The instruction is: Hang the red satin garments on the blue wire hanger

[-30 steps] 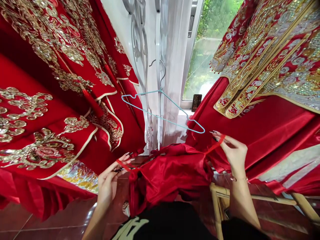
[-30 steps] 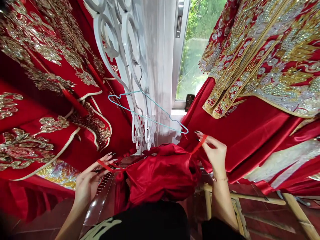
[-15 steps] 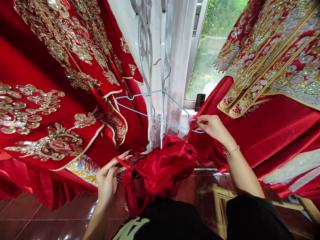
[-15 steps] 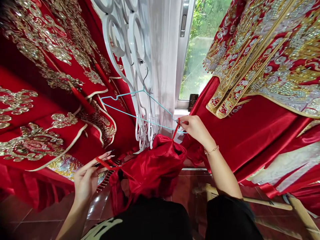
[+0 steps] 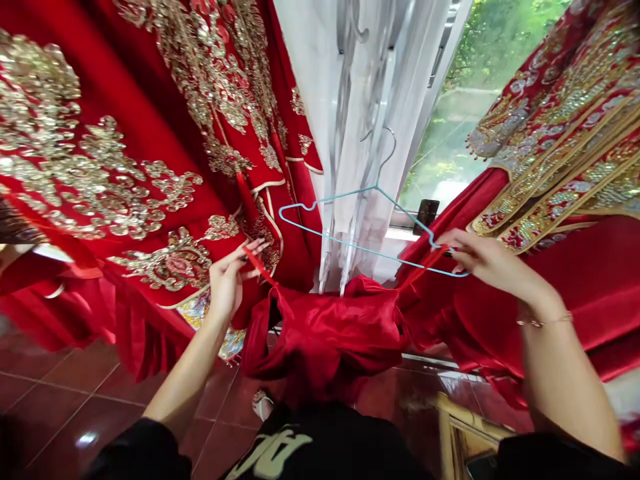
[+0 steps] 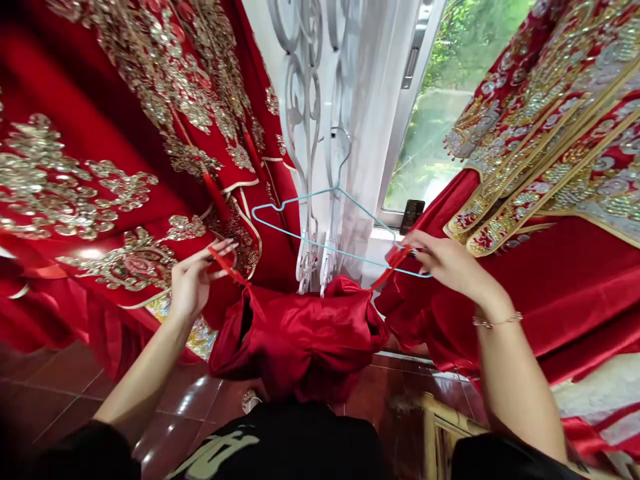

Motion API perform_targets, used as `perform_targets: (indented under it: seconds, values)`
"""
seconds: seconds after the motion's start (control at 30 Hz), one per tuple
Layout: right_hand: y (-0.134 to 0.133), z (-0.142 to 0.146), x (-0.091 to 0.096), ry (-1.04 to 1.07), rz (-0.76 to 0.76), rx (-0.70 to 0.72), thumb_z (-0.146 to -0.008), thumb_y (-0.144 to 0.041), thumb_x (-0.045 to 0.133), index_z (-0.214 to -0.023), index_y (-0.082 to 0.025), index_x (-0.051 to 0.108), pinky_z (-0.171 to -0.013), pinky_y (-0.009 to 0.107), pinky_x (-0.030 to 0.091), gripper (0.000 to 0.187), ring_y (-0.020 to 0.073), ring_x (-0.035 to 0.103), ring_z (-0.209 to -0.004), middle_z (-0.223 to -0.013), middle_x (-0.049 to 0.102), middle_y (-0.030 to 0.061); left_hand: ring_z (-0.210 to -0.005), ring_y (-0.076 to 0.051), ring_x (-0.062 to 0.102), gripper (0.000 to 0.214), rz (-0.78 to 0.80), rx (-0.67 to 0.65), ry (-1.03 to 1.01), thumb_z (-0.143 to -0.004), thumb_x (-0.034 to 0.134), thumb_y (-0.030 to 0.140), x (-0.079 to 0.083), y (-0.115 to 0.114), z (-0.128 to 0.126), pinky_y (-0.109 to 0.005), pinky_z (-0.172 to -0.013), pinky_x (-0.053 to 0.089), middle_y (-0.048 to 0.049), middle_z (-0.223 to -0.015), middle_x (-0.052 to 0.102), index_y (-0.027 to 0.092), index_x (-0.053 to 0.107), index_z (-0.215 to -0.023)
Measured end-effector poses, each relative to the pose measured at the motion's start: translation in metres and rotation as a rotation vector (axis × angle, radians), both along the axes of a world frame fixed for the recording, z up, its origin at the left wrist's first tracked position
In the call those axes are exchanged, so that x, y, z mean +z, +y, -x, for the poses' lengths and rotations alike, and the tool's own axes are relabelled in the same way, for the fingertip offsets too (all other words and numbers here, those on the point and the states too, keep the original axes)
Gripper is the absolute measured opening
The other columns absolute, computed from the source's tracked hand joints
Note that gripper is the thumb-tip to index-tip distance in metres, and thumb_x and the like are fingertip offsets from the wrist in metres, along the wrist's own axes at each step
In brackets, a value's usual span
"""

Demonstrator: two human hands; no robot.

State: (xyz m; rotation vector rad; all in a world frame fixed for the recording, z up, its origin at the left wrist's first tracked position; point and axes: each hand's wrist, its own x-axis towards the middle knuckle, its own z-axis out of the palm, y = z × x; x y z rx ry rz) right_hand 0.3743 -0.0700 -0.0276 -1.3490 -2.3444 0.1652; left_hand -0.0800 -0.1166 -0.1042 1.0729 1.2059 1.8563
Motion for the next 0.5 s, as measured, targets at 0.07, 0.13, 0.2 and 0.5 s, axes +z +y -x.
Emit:
perform_targets:
  seconds: [0.07, 0.13, 0.2, 0.5]
  values:
    - [0.007, -0.014, 0.007, 0.044, 0.125, 0.026, -0.090, -0.032, 0.048, -0.109, -0.019, 0.069, -0.058, 0.031, 0.052, 0.031, 0.0203, 0.066, -0.058, -0.077, 0.073, 0.0084, -0.124, -0.035, 0.065, 0.035, -0.020, -0.033, 0.039, -0.065, 0.060, 0.027, 0.014, 0.017, 0.004, -0.039, -0.077, 0.065, -0.0152, -0.121, 0.075, 0.014, 0.079, -0.090]
    - [0.014, -0.022, 0.013, 0.089, 0.214, 0.039, -0.088, -0.038, 0.052, -0.109, -0.019, 0.071, -0.058, 0.033, 0.054, 0.035, 0.0204, 0.068, -0.056, -0.080, 0.074, 0.0102, -0.126, -0.035, 0.063, 0.038, -0.025, -0.100, 0.085, -0.065, 0.058, 0.028, 0.027, 0.033, 0.006, -0.040, -0.078, 0.065, -0.0154, -0.122, 0.074, 0.013, 0.079, -0.092]
    - [0.017, -0.024, 0.017, 0.115, 0.244, 0.041, -0.085, -0.042, 0.056, -0.109, -0.018, 0.072, -0.058, 0.034, 0.055, 0.039, 0.0202, 0.068, -0.054, -0.084, 0.076, 0.0114, -0.127, -0.035, 0.063, 0.038, -0.018, -0.167, 0.116, -0.065, 0.057, 0.029, 0.038, 0.048, 0.007, -0.039, -0.078, 0.064, -0.0154, -0.123, 0.074, 0.013, 0.078, -0.092]
    - [0.028, -0.026, 0.015, 0.234, 0.221, 0.049, -0.079, -0.041, 0.063, -0.103, -0.019, 0.080, -0.054, 0.034, 0.055, 0.037, 0.0181, 0.066, -0.051, -0.090, 0.078, 0.0138, -0.124, -0.037, 0.064, 0.039, 0.108, -0.508, 0.269, -0.075, 0.052, 0.037, 0.070, 0.096, 0.017, -0.047, -0.082, 0.063, -0.0212, -0.114, 0.075, 0.009, 0.074, -0.092]
